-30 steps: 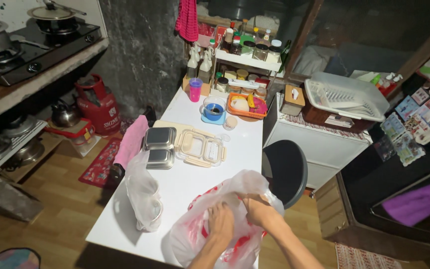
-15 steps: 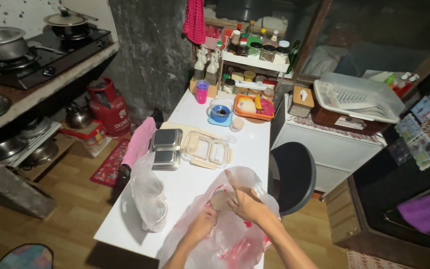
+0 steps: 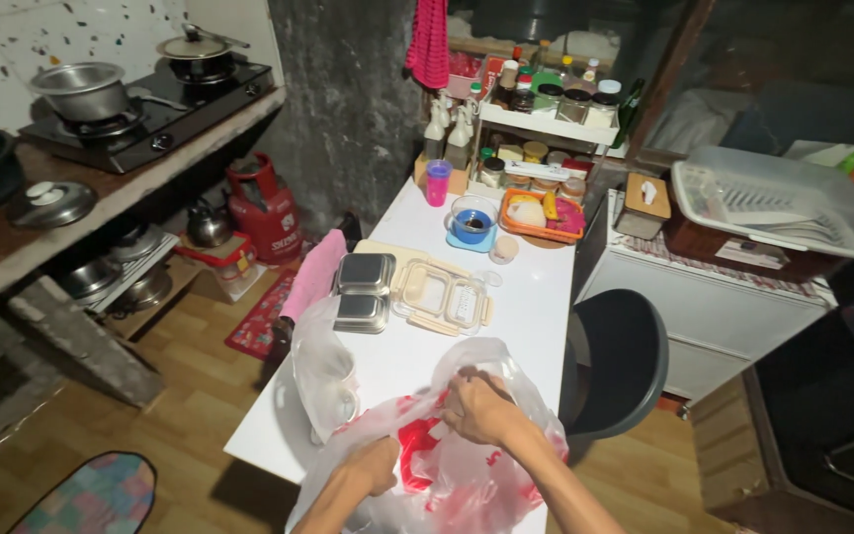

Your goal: Carry a bag of food into the dining room and kitchen, unloading items onto the tables.

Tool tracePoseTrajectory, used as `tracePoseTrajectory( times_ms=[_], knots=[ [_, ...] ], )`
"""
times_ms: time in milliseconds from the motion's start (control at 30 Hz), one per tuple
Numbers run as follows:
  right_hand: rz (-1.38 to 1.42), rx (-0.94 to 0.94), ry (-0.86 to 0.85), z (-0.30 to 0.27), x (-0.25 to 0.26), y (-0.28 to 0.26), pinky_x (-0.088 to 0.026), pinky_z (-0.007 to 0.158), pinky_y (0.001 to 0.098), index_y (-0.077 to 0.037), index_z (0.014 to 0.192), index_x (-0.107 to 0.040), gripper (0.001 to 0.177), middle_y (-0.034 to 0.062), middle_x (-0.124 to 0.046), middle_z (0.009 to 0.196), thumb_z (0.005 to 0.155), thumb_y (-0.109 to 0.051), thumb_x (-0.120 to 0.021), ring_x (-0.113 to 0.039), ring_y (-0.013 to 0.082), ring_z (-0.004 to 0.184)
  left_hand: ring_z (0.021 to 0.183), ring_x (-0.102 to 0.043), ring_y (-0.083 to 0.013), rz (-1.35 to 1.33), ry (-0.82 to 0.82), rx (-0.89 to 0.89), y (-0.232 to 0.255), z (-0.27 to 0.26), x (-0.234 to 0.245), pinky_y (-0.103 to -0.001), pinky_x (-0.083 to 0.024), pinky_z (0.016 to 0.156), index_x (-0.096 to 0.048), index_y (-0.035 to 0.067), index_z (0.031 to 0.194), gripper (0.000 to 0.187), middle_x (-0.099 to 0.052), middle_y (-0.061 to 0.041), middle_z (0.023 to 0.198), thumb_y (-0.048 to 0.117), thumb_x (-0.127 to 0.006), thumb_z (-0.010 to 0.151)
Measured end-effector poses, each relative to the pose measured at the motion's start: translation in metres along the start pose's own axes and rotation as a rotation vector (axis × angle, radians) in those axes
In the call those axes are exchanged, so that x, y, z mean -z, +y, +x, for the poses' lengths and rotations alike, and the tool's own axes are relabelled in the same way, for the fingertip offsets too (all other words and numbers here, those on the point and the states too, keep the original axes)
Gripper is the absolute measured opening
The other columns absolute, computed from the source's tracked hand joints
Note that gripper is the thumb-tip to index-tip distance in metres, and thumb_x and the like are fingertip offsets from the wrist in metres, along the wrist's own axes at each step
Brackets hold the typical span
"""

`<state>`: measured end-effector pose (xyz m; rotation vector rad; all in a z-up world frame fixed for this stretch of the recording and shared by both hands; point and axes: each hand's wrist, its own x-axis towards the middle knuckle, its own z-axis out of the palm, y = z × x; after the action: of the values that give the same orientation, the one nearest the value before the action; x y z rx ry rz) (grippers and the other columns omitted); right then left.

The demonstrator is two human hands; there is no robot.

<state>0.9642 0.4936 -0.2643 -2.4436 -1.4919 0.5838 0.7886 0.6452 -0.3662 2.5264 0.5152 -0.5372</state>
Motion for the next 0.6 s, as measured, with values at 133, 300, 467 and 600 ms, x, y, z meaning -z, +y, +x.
tracePoseTrajectory(
  times_ms=[133, 300, 467, 600],
  knots=[
    [0.179, 0.083, -0.035, -0.013, 0.03, -0.024, -0.056, 0.09, 0.0459, 0.001, 0.105, -0.07, 0.038, 0.0247, -0.07, 0.096, 0.089, -0.033, -0.069, -0.07, 0.0399, 0.097, 0.11, -0.066, -0.0348, 0.023, 0.062, -0.105, 0.024, -0.038, 0.036, -0.043, -0.052, 0.094, -0.073, 0.003, 0.115, 0.035, -0.071, -0.019, 0.111, 0.016, -0.072, 0.083],
    [0.006, -0.02, -0.001, -0.008, 0.037, -0.03, -0.057, 0.075, 0.0475, 0.008, 0.084, -0.07, 0.053, 0.0279, -0.068, 0.077, 0.092, -0.045, -0.071, -0.07, 0.0411, 0.076, 0.083, -0.067, -0.0172, -0.449, 0.06, -0.278, 0.069, -0.101, 0.1, -0.033, -0.055, 0.078, -0.074, 0.007, 0.12, 0.032, -0.075, -0.009, 0.094, 0.017, -0.065, 0.09],
    [0.152, -0.164, -0.172, -0.022, 0.072, -0.055, -0.062, 0.065, 0.0384, 0.011, 0.079, -0.074, 0.067, 0.0194, -0.072, 0.065, 0.104, -0.048, -0.053, -0.073, 0.0286, 0.058, 0.076, -0.066, -0.0082, -0.768, 0.403, -0.269, 0.014, -0.097, 0.111, -0.026, -0.057, 0.07, -0.076, 0.003, 0.109, 0.024, -0.076, -0.004, 0.087, 0.013, -0.066, 0.09],
    [0.58, -0.118, -0.195, -0.009, 0.084, -0.079, -0.06, 0.058, 0.0329, 0.012, 0.082, -0.079, 0.062, 0.0129, -0.076, 0.066, 0.099, -0.045, -0.061, -0.071, 0.0197, 0.052, 0.057, -0.066, -0.011, -0.81, 0.778, 0.077, -0.028, -0.09, 0.137, -0.027, -0.053, 0.053, -0.078, 0.003, 0.098, 0.019, -0.074, -0.004, 0.07, 0.016, -0.068, 0.089]
  ],
)
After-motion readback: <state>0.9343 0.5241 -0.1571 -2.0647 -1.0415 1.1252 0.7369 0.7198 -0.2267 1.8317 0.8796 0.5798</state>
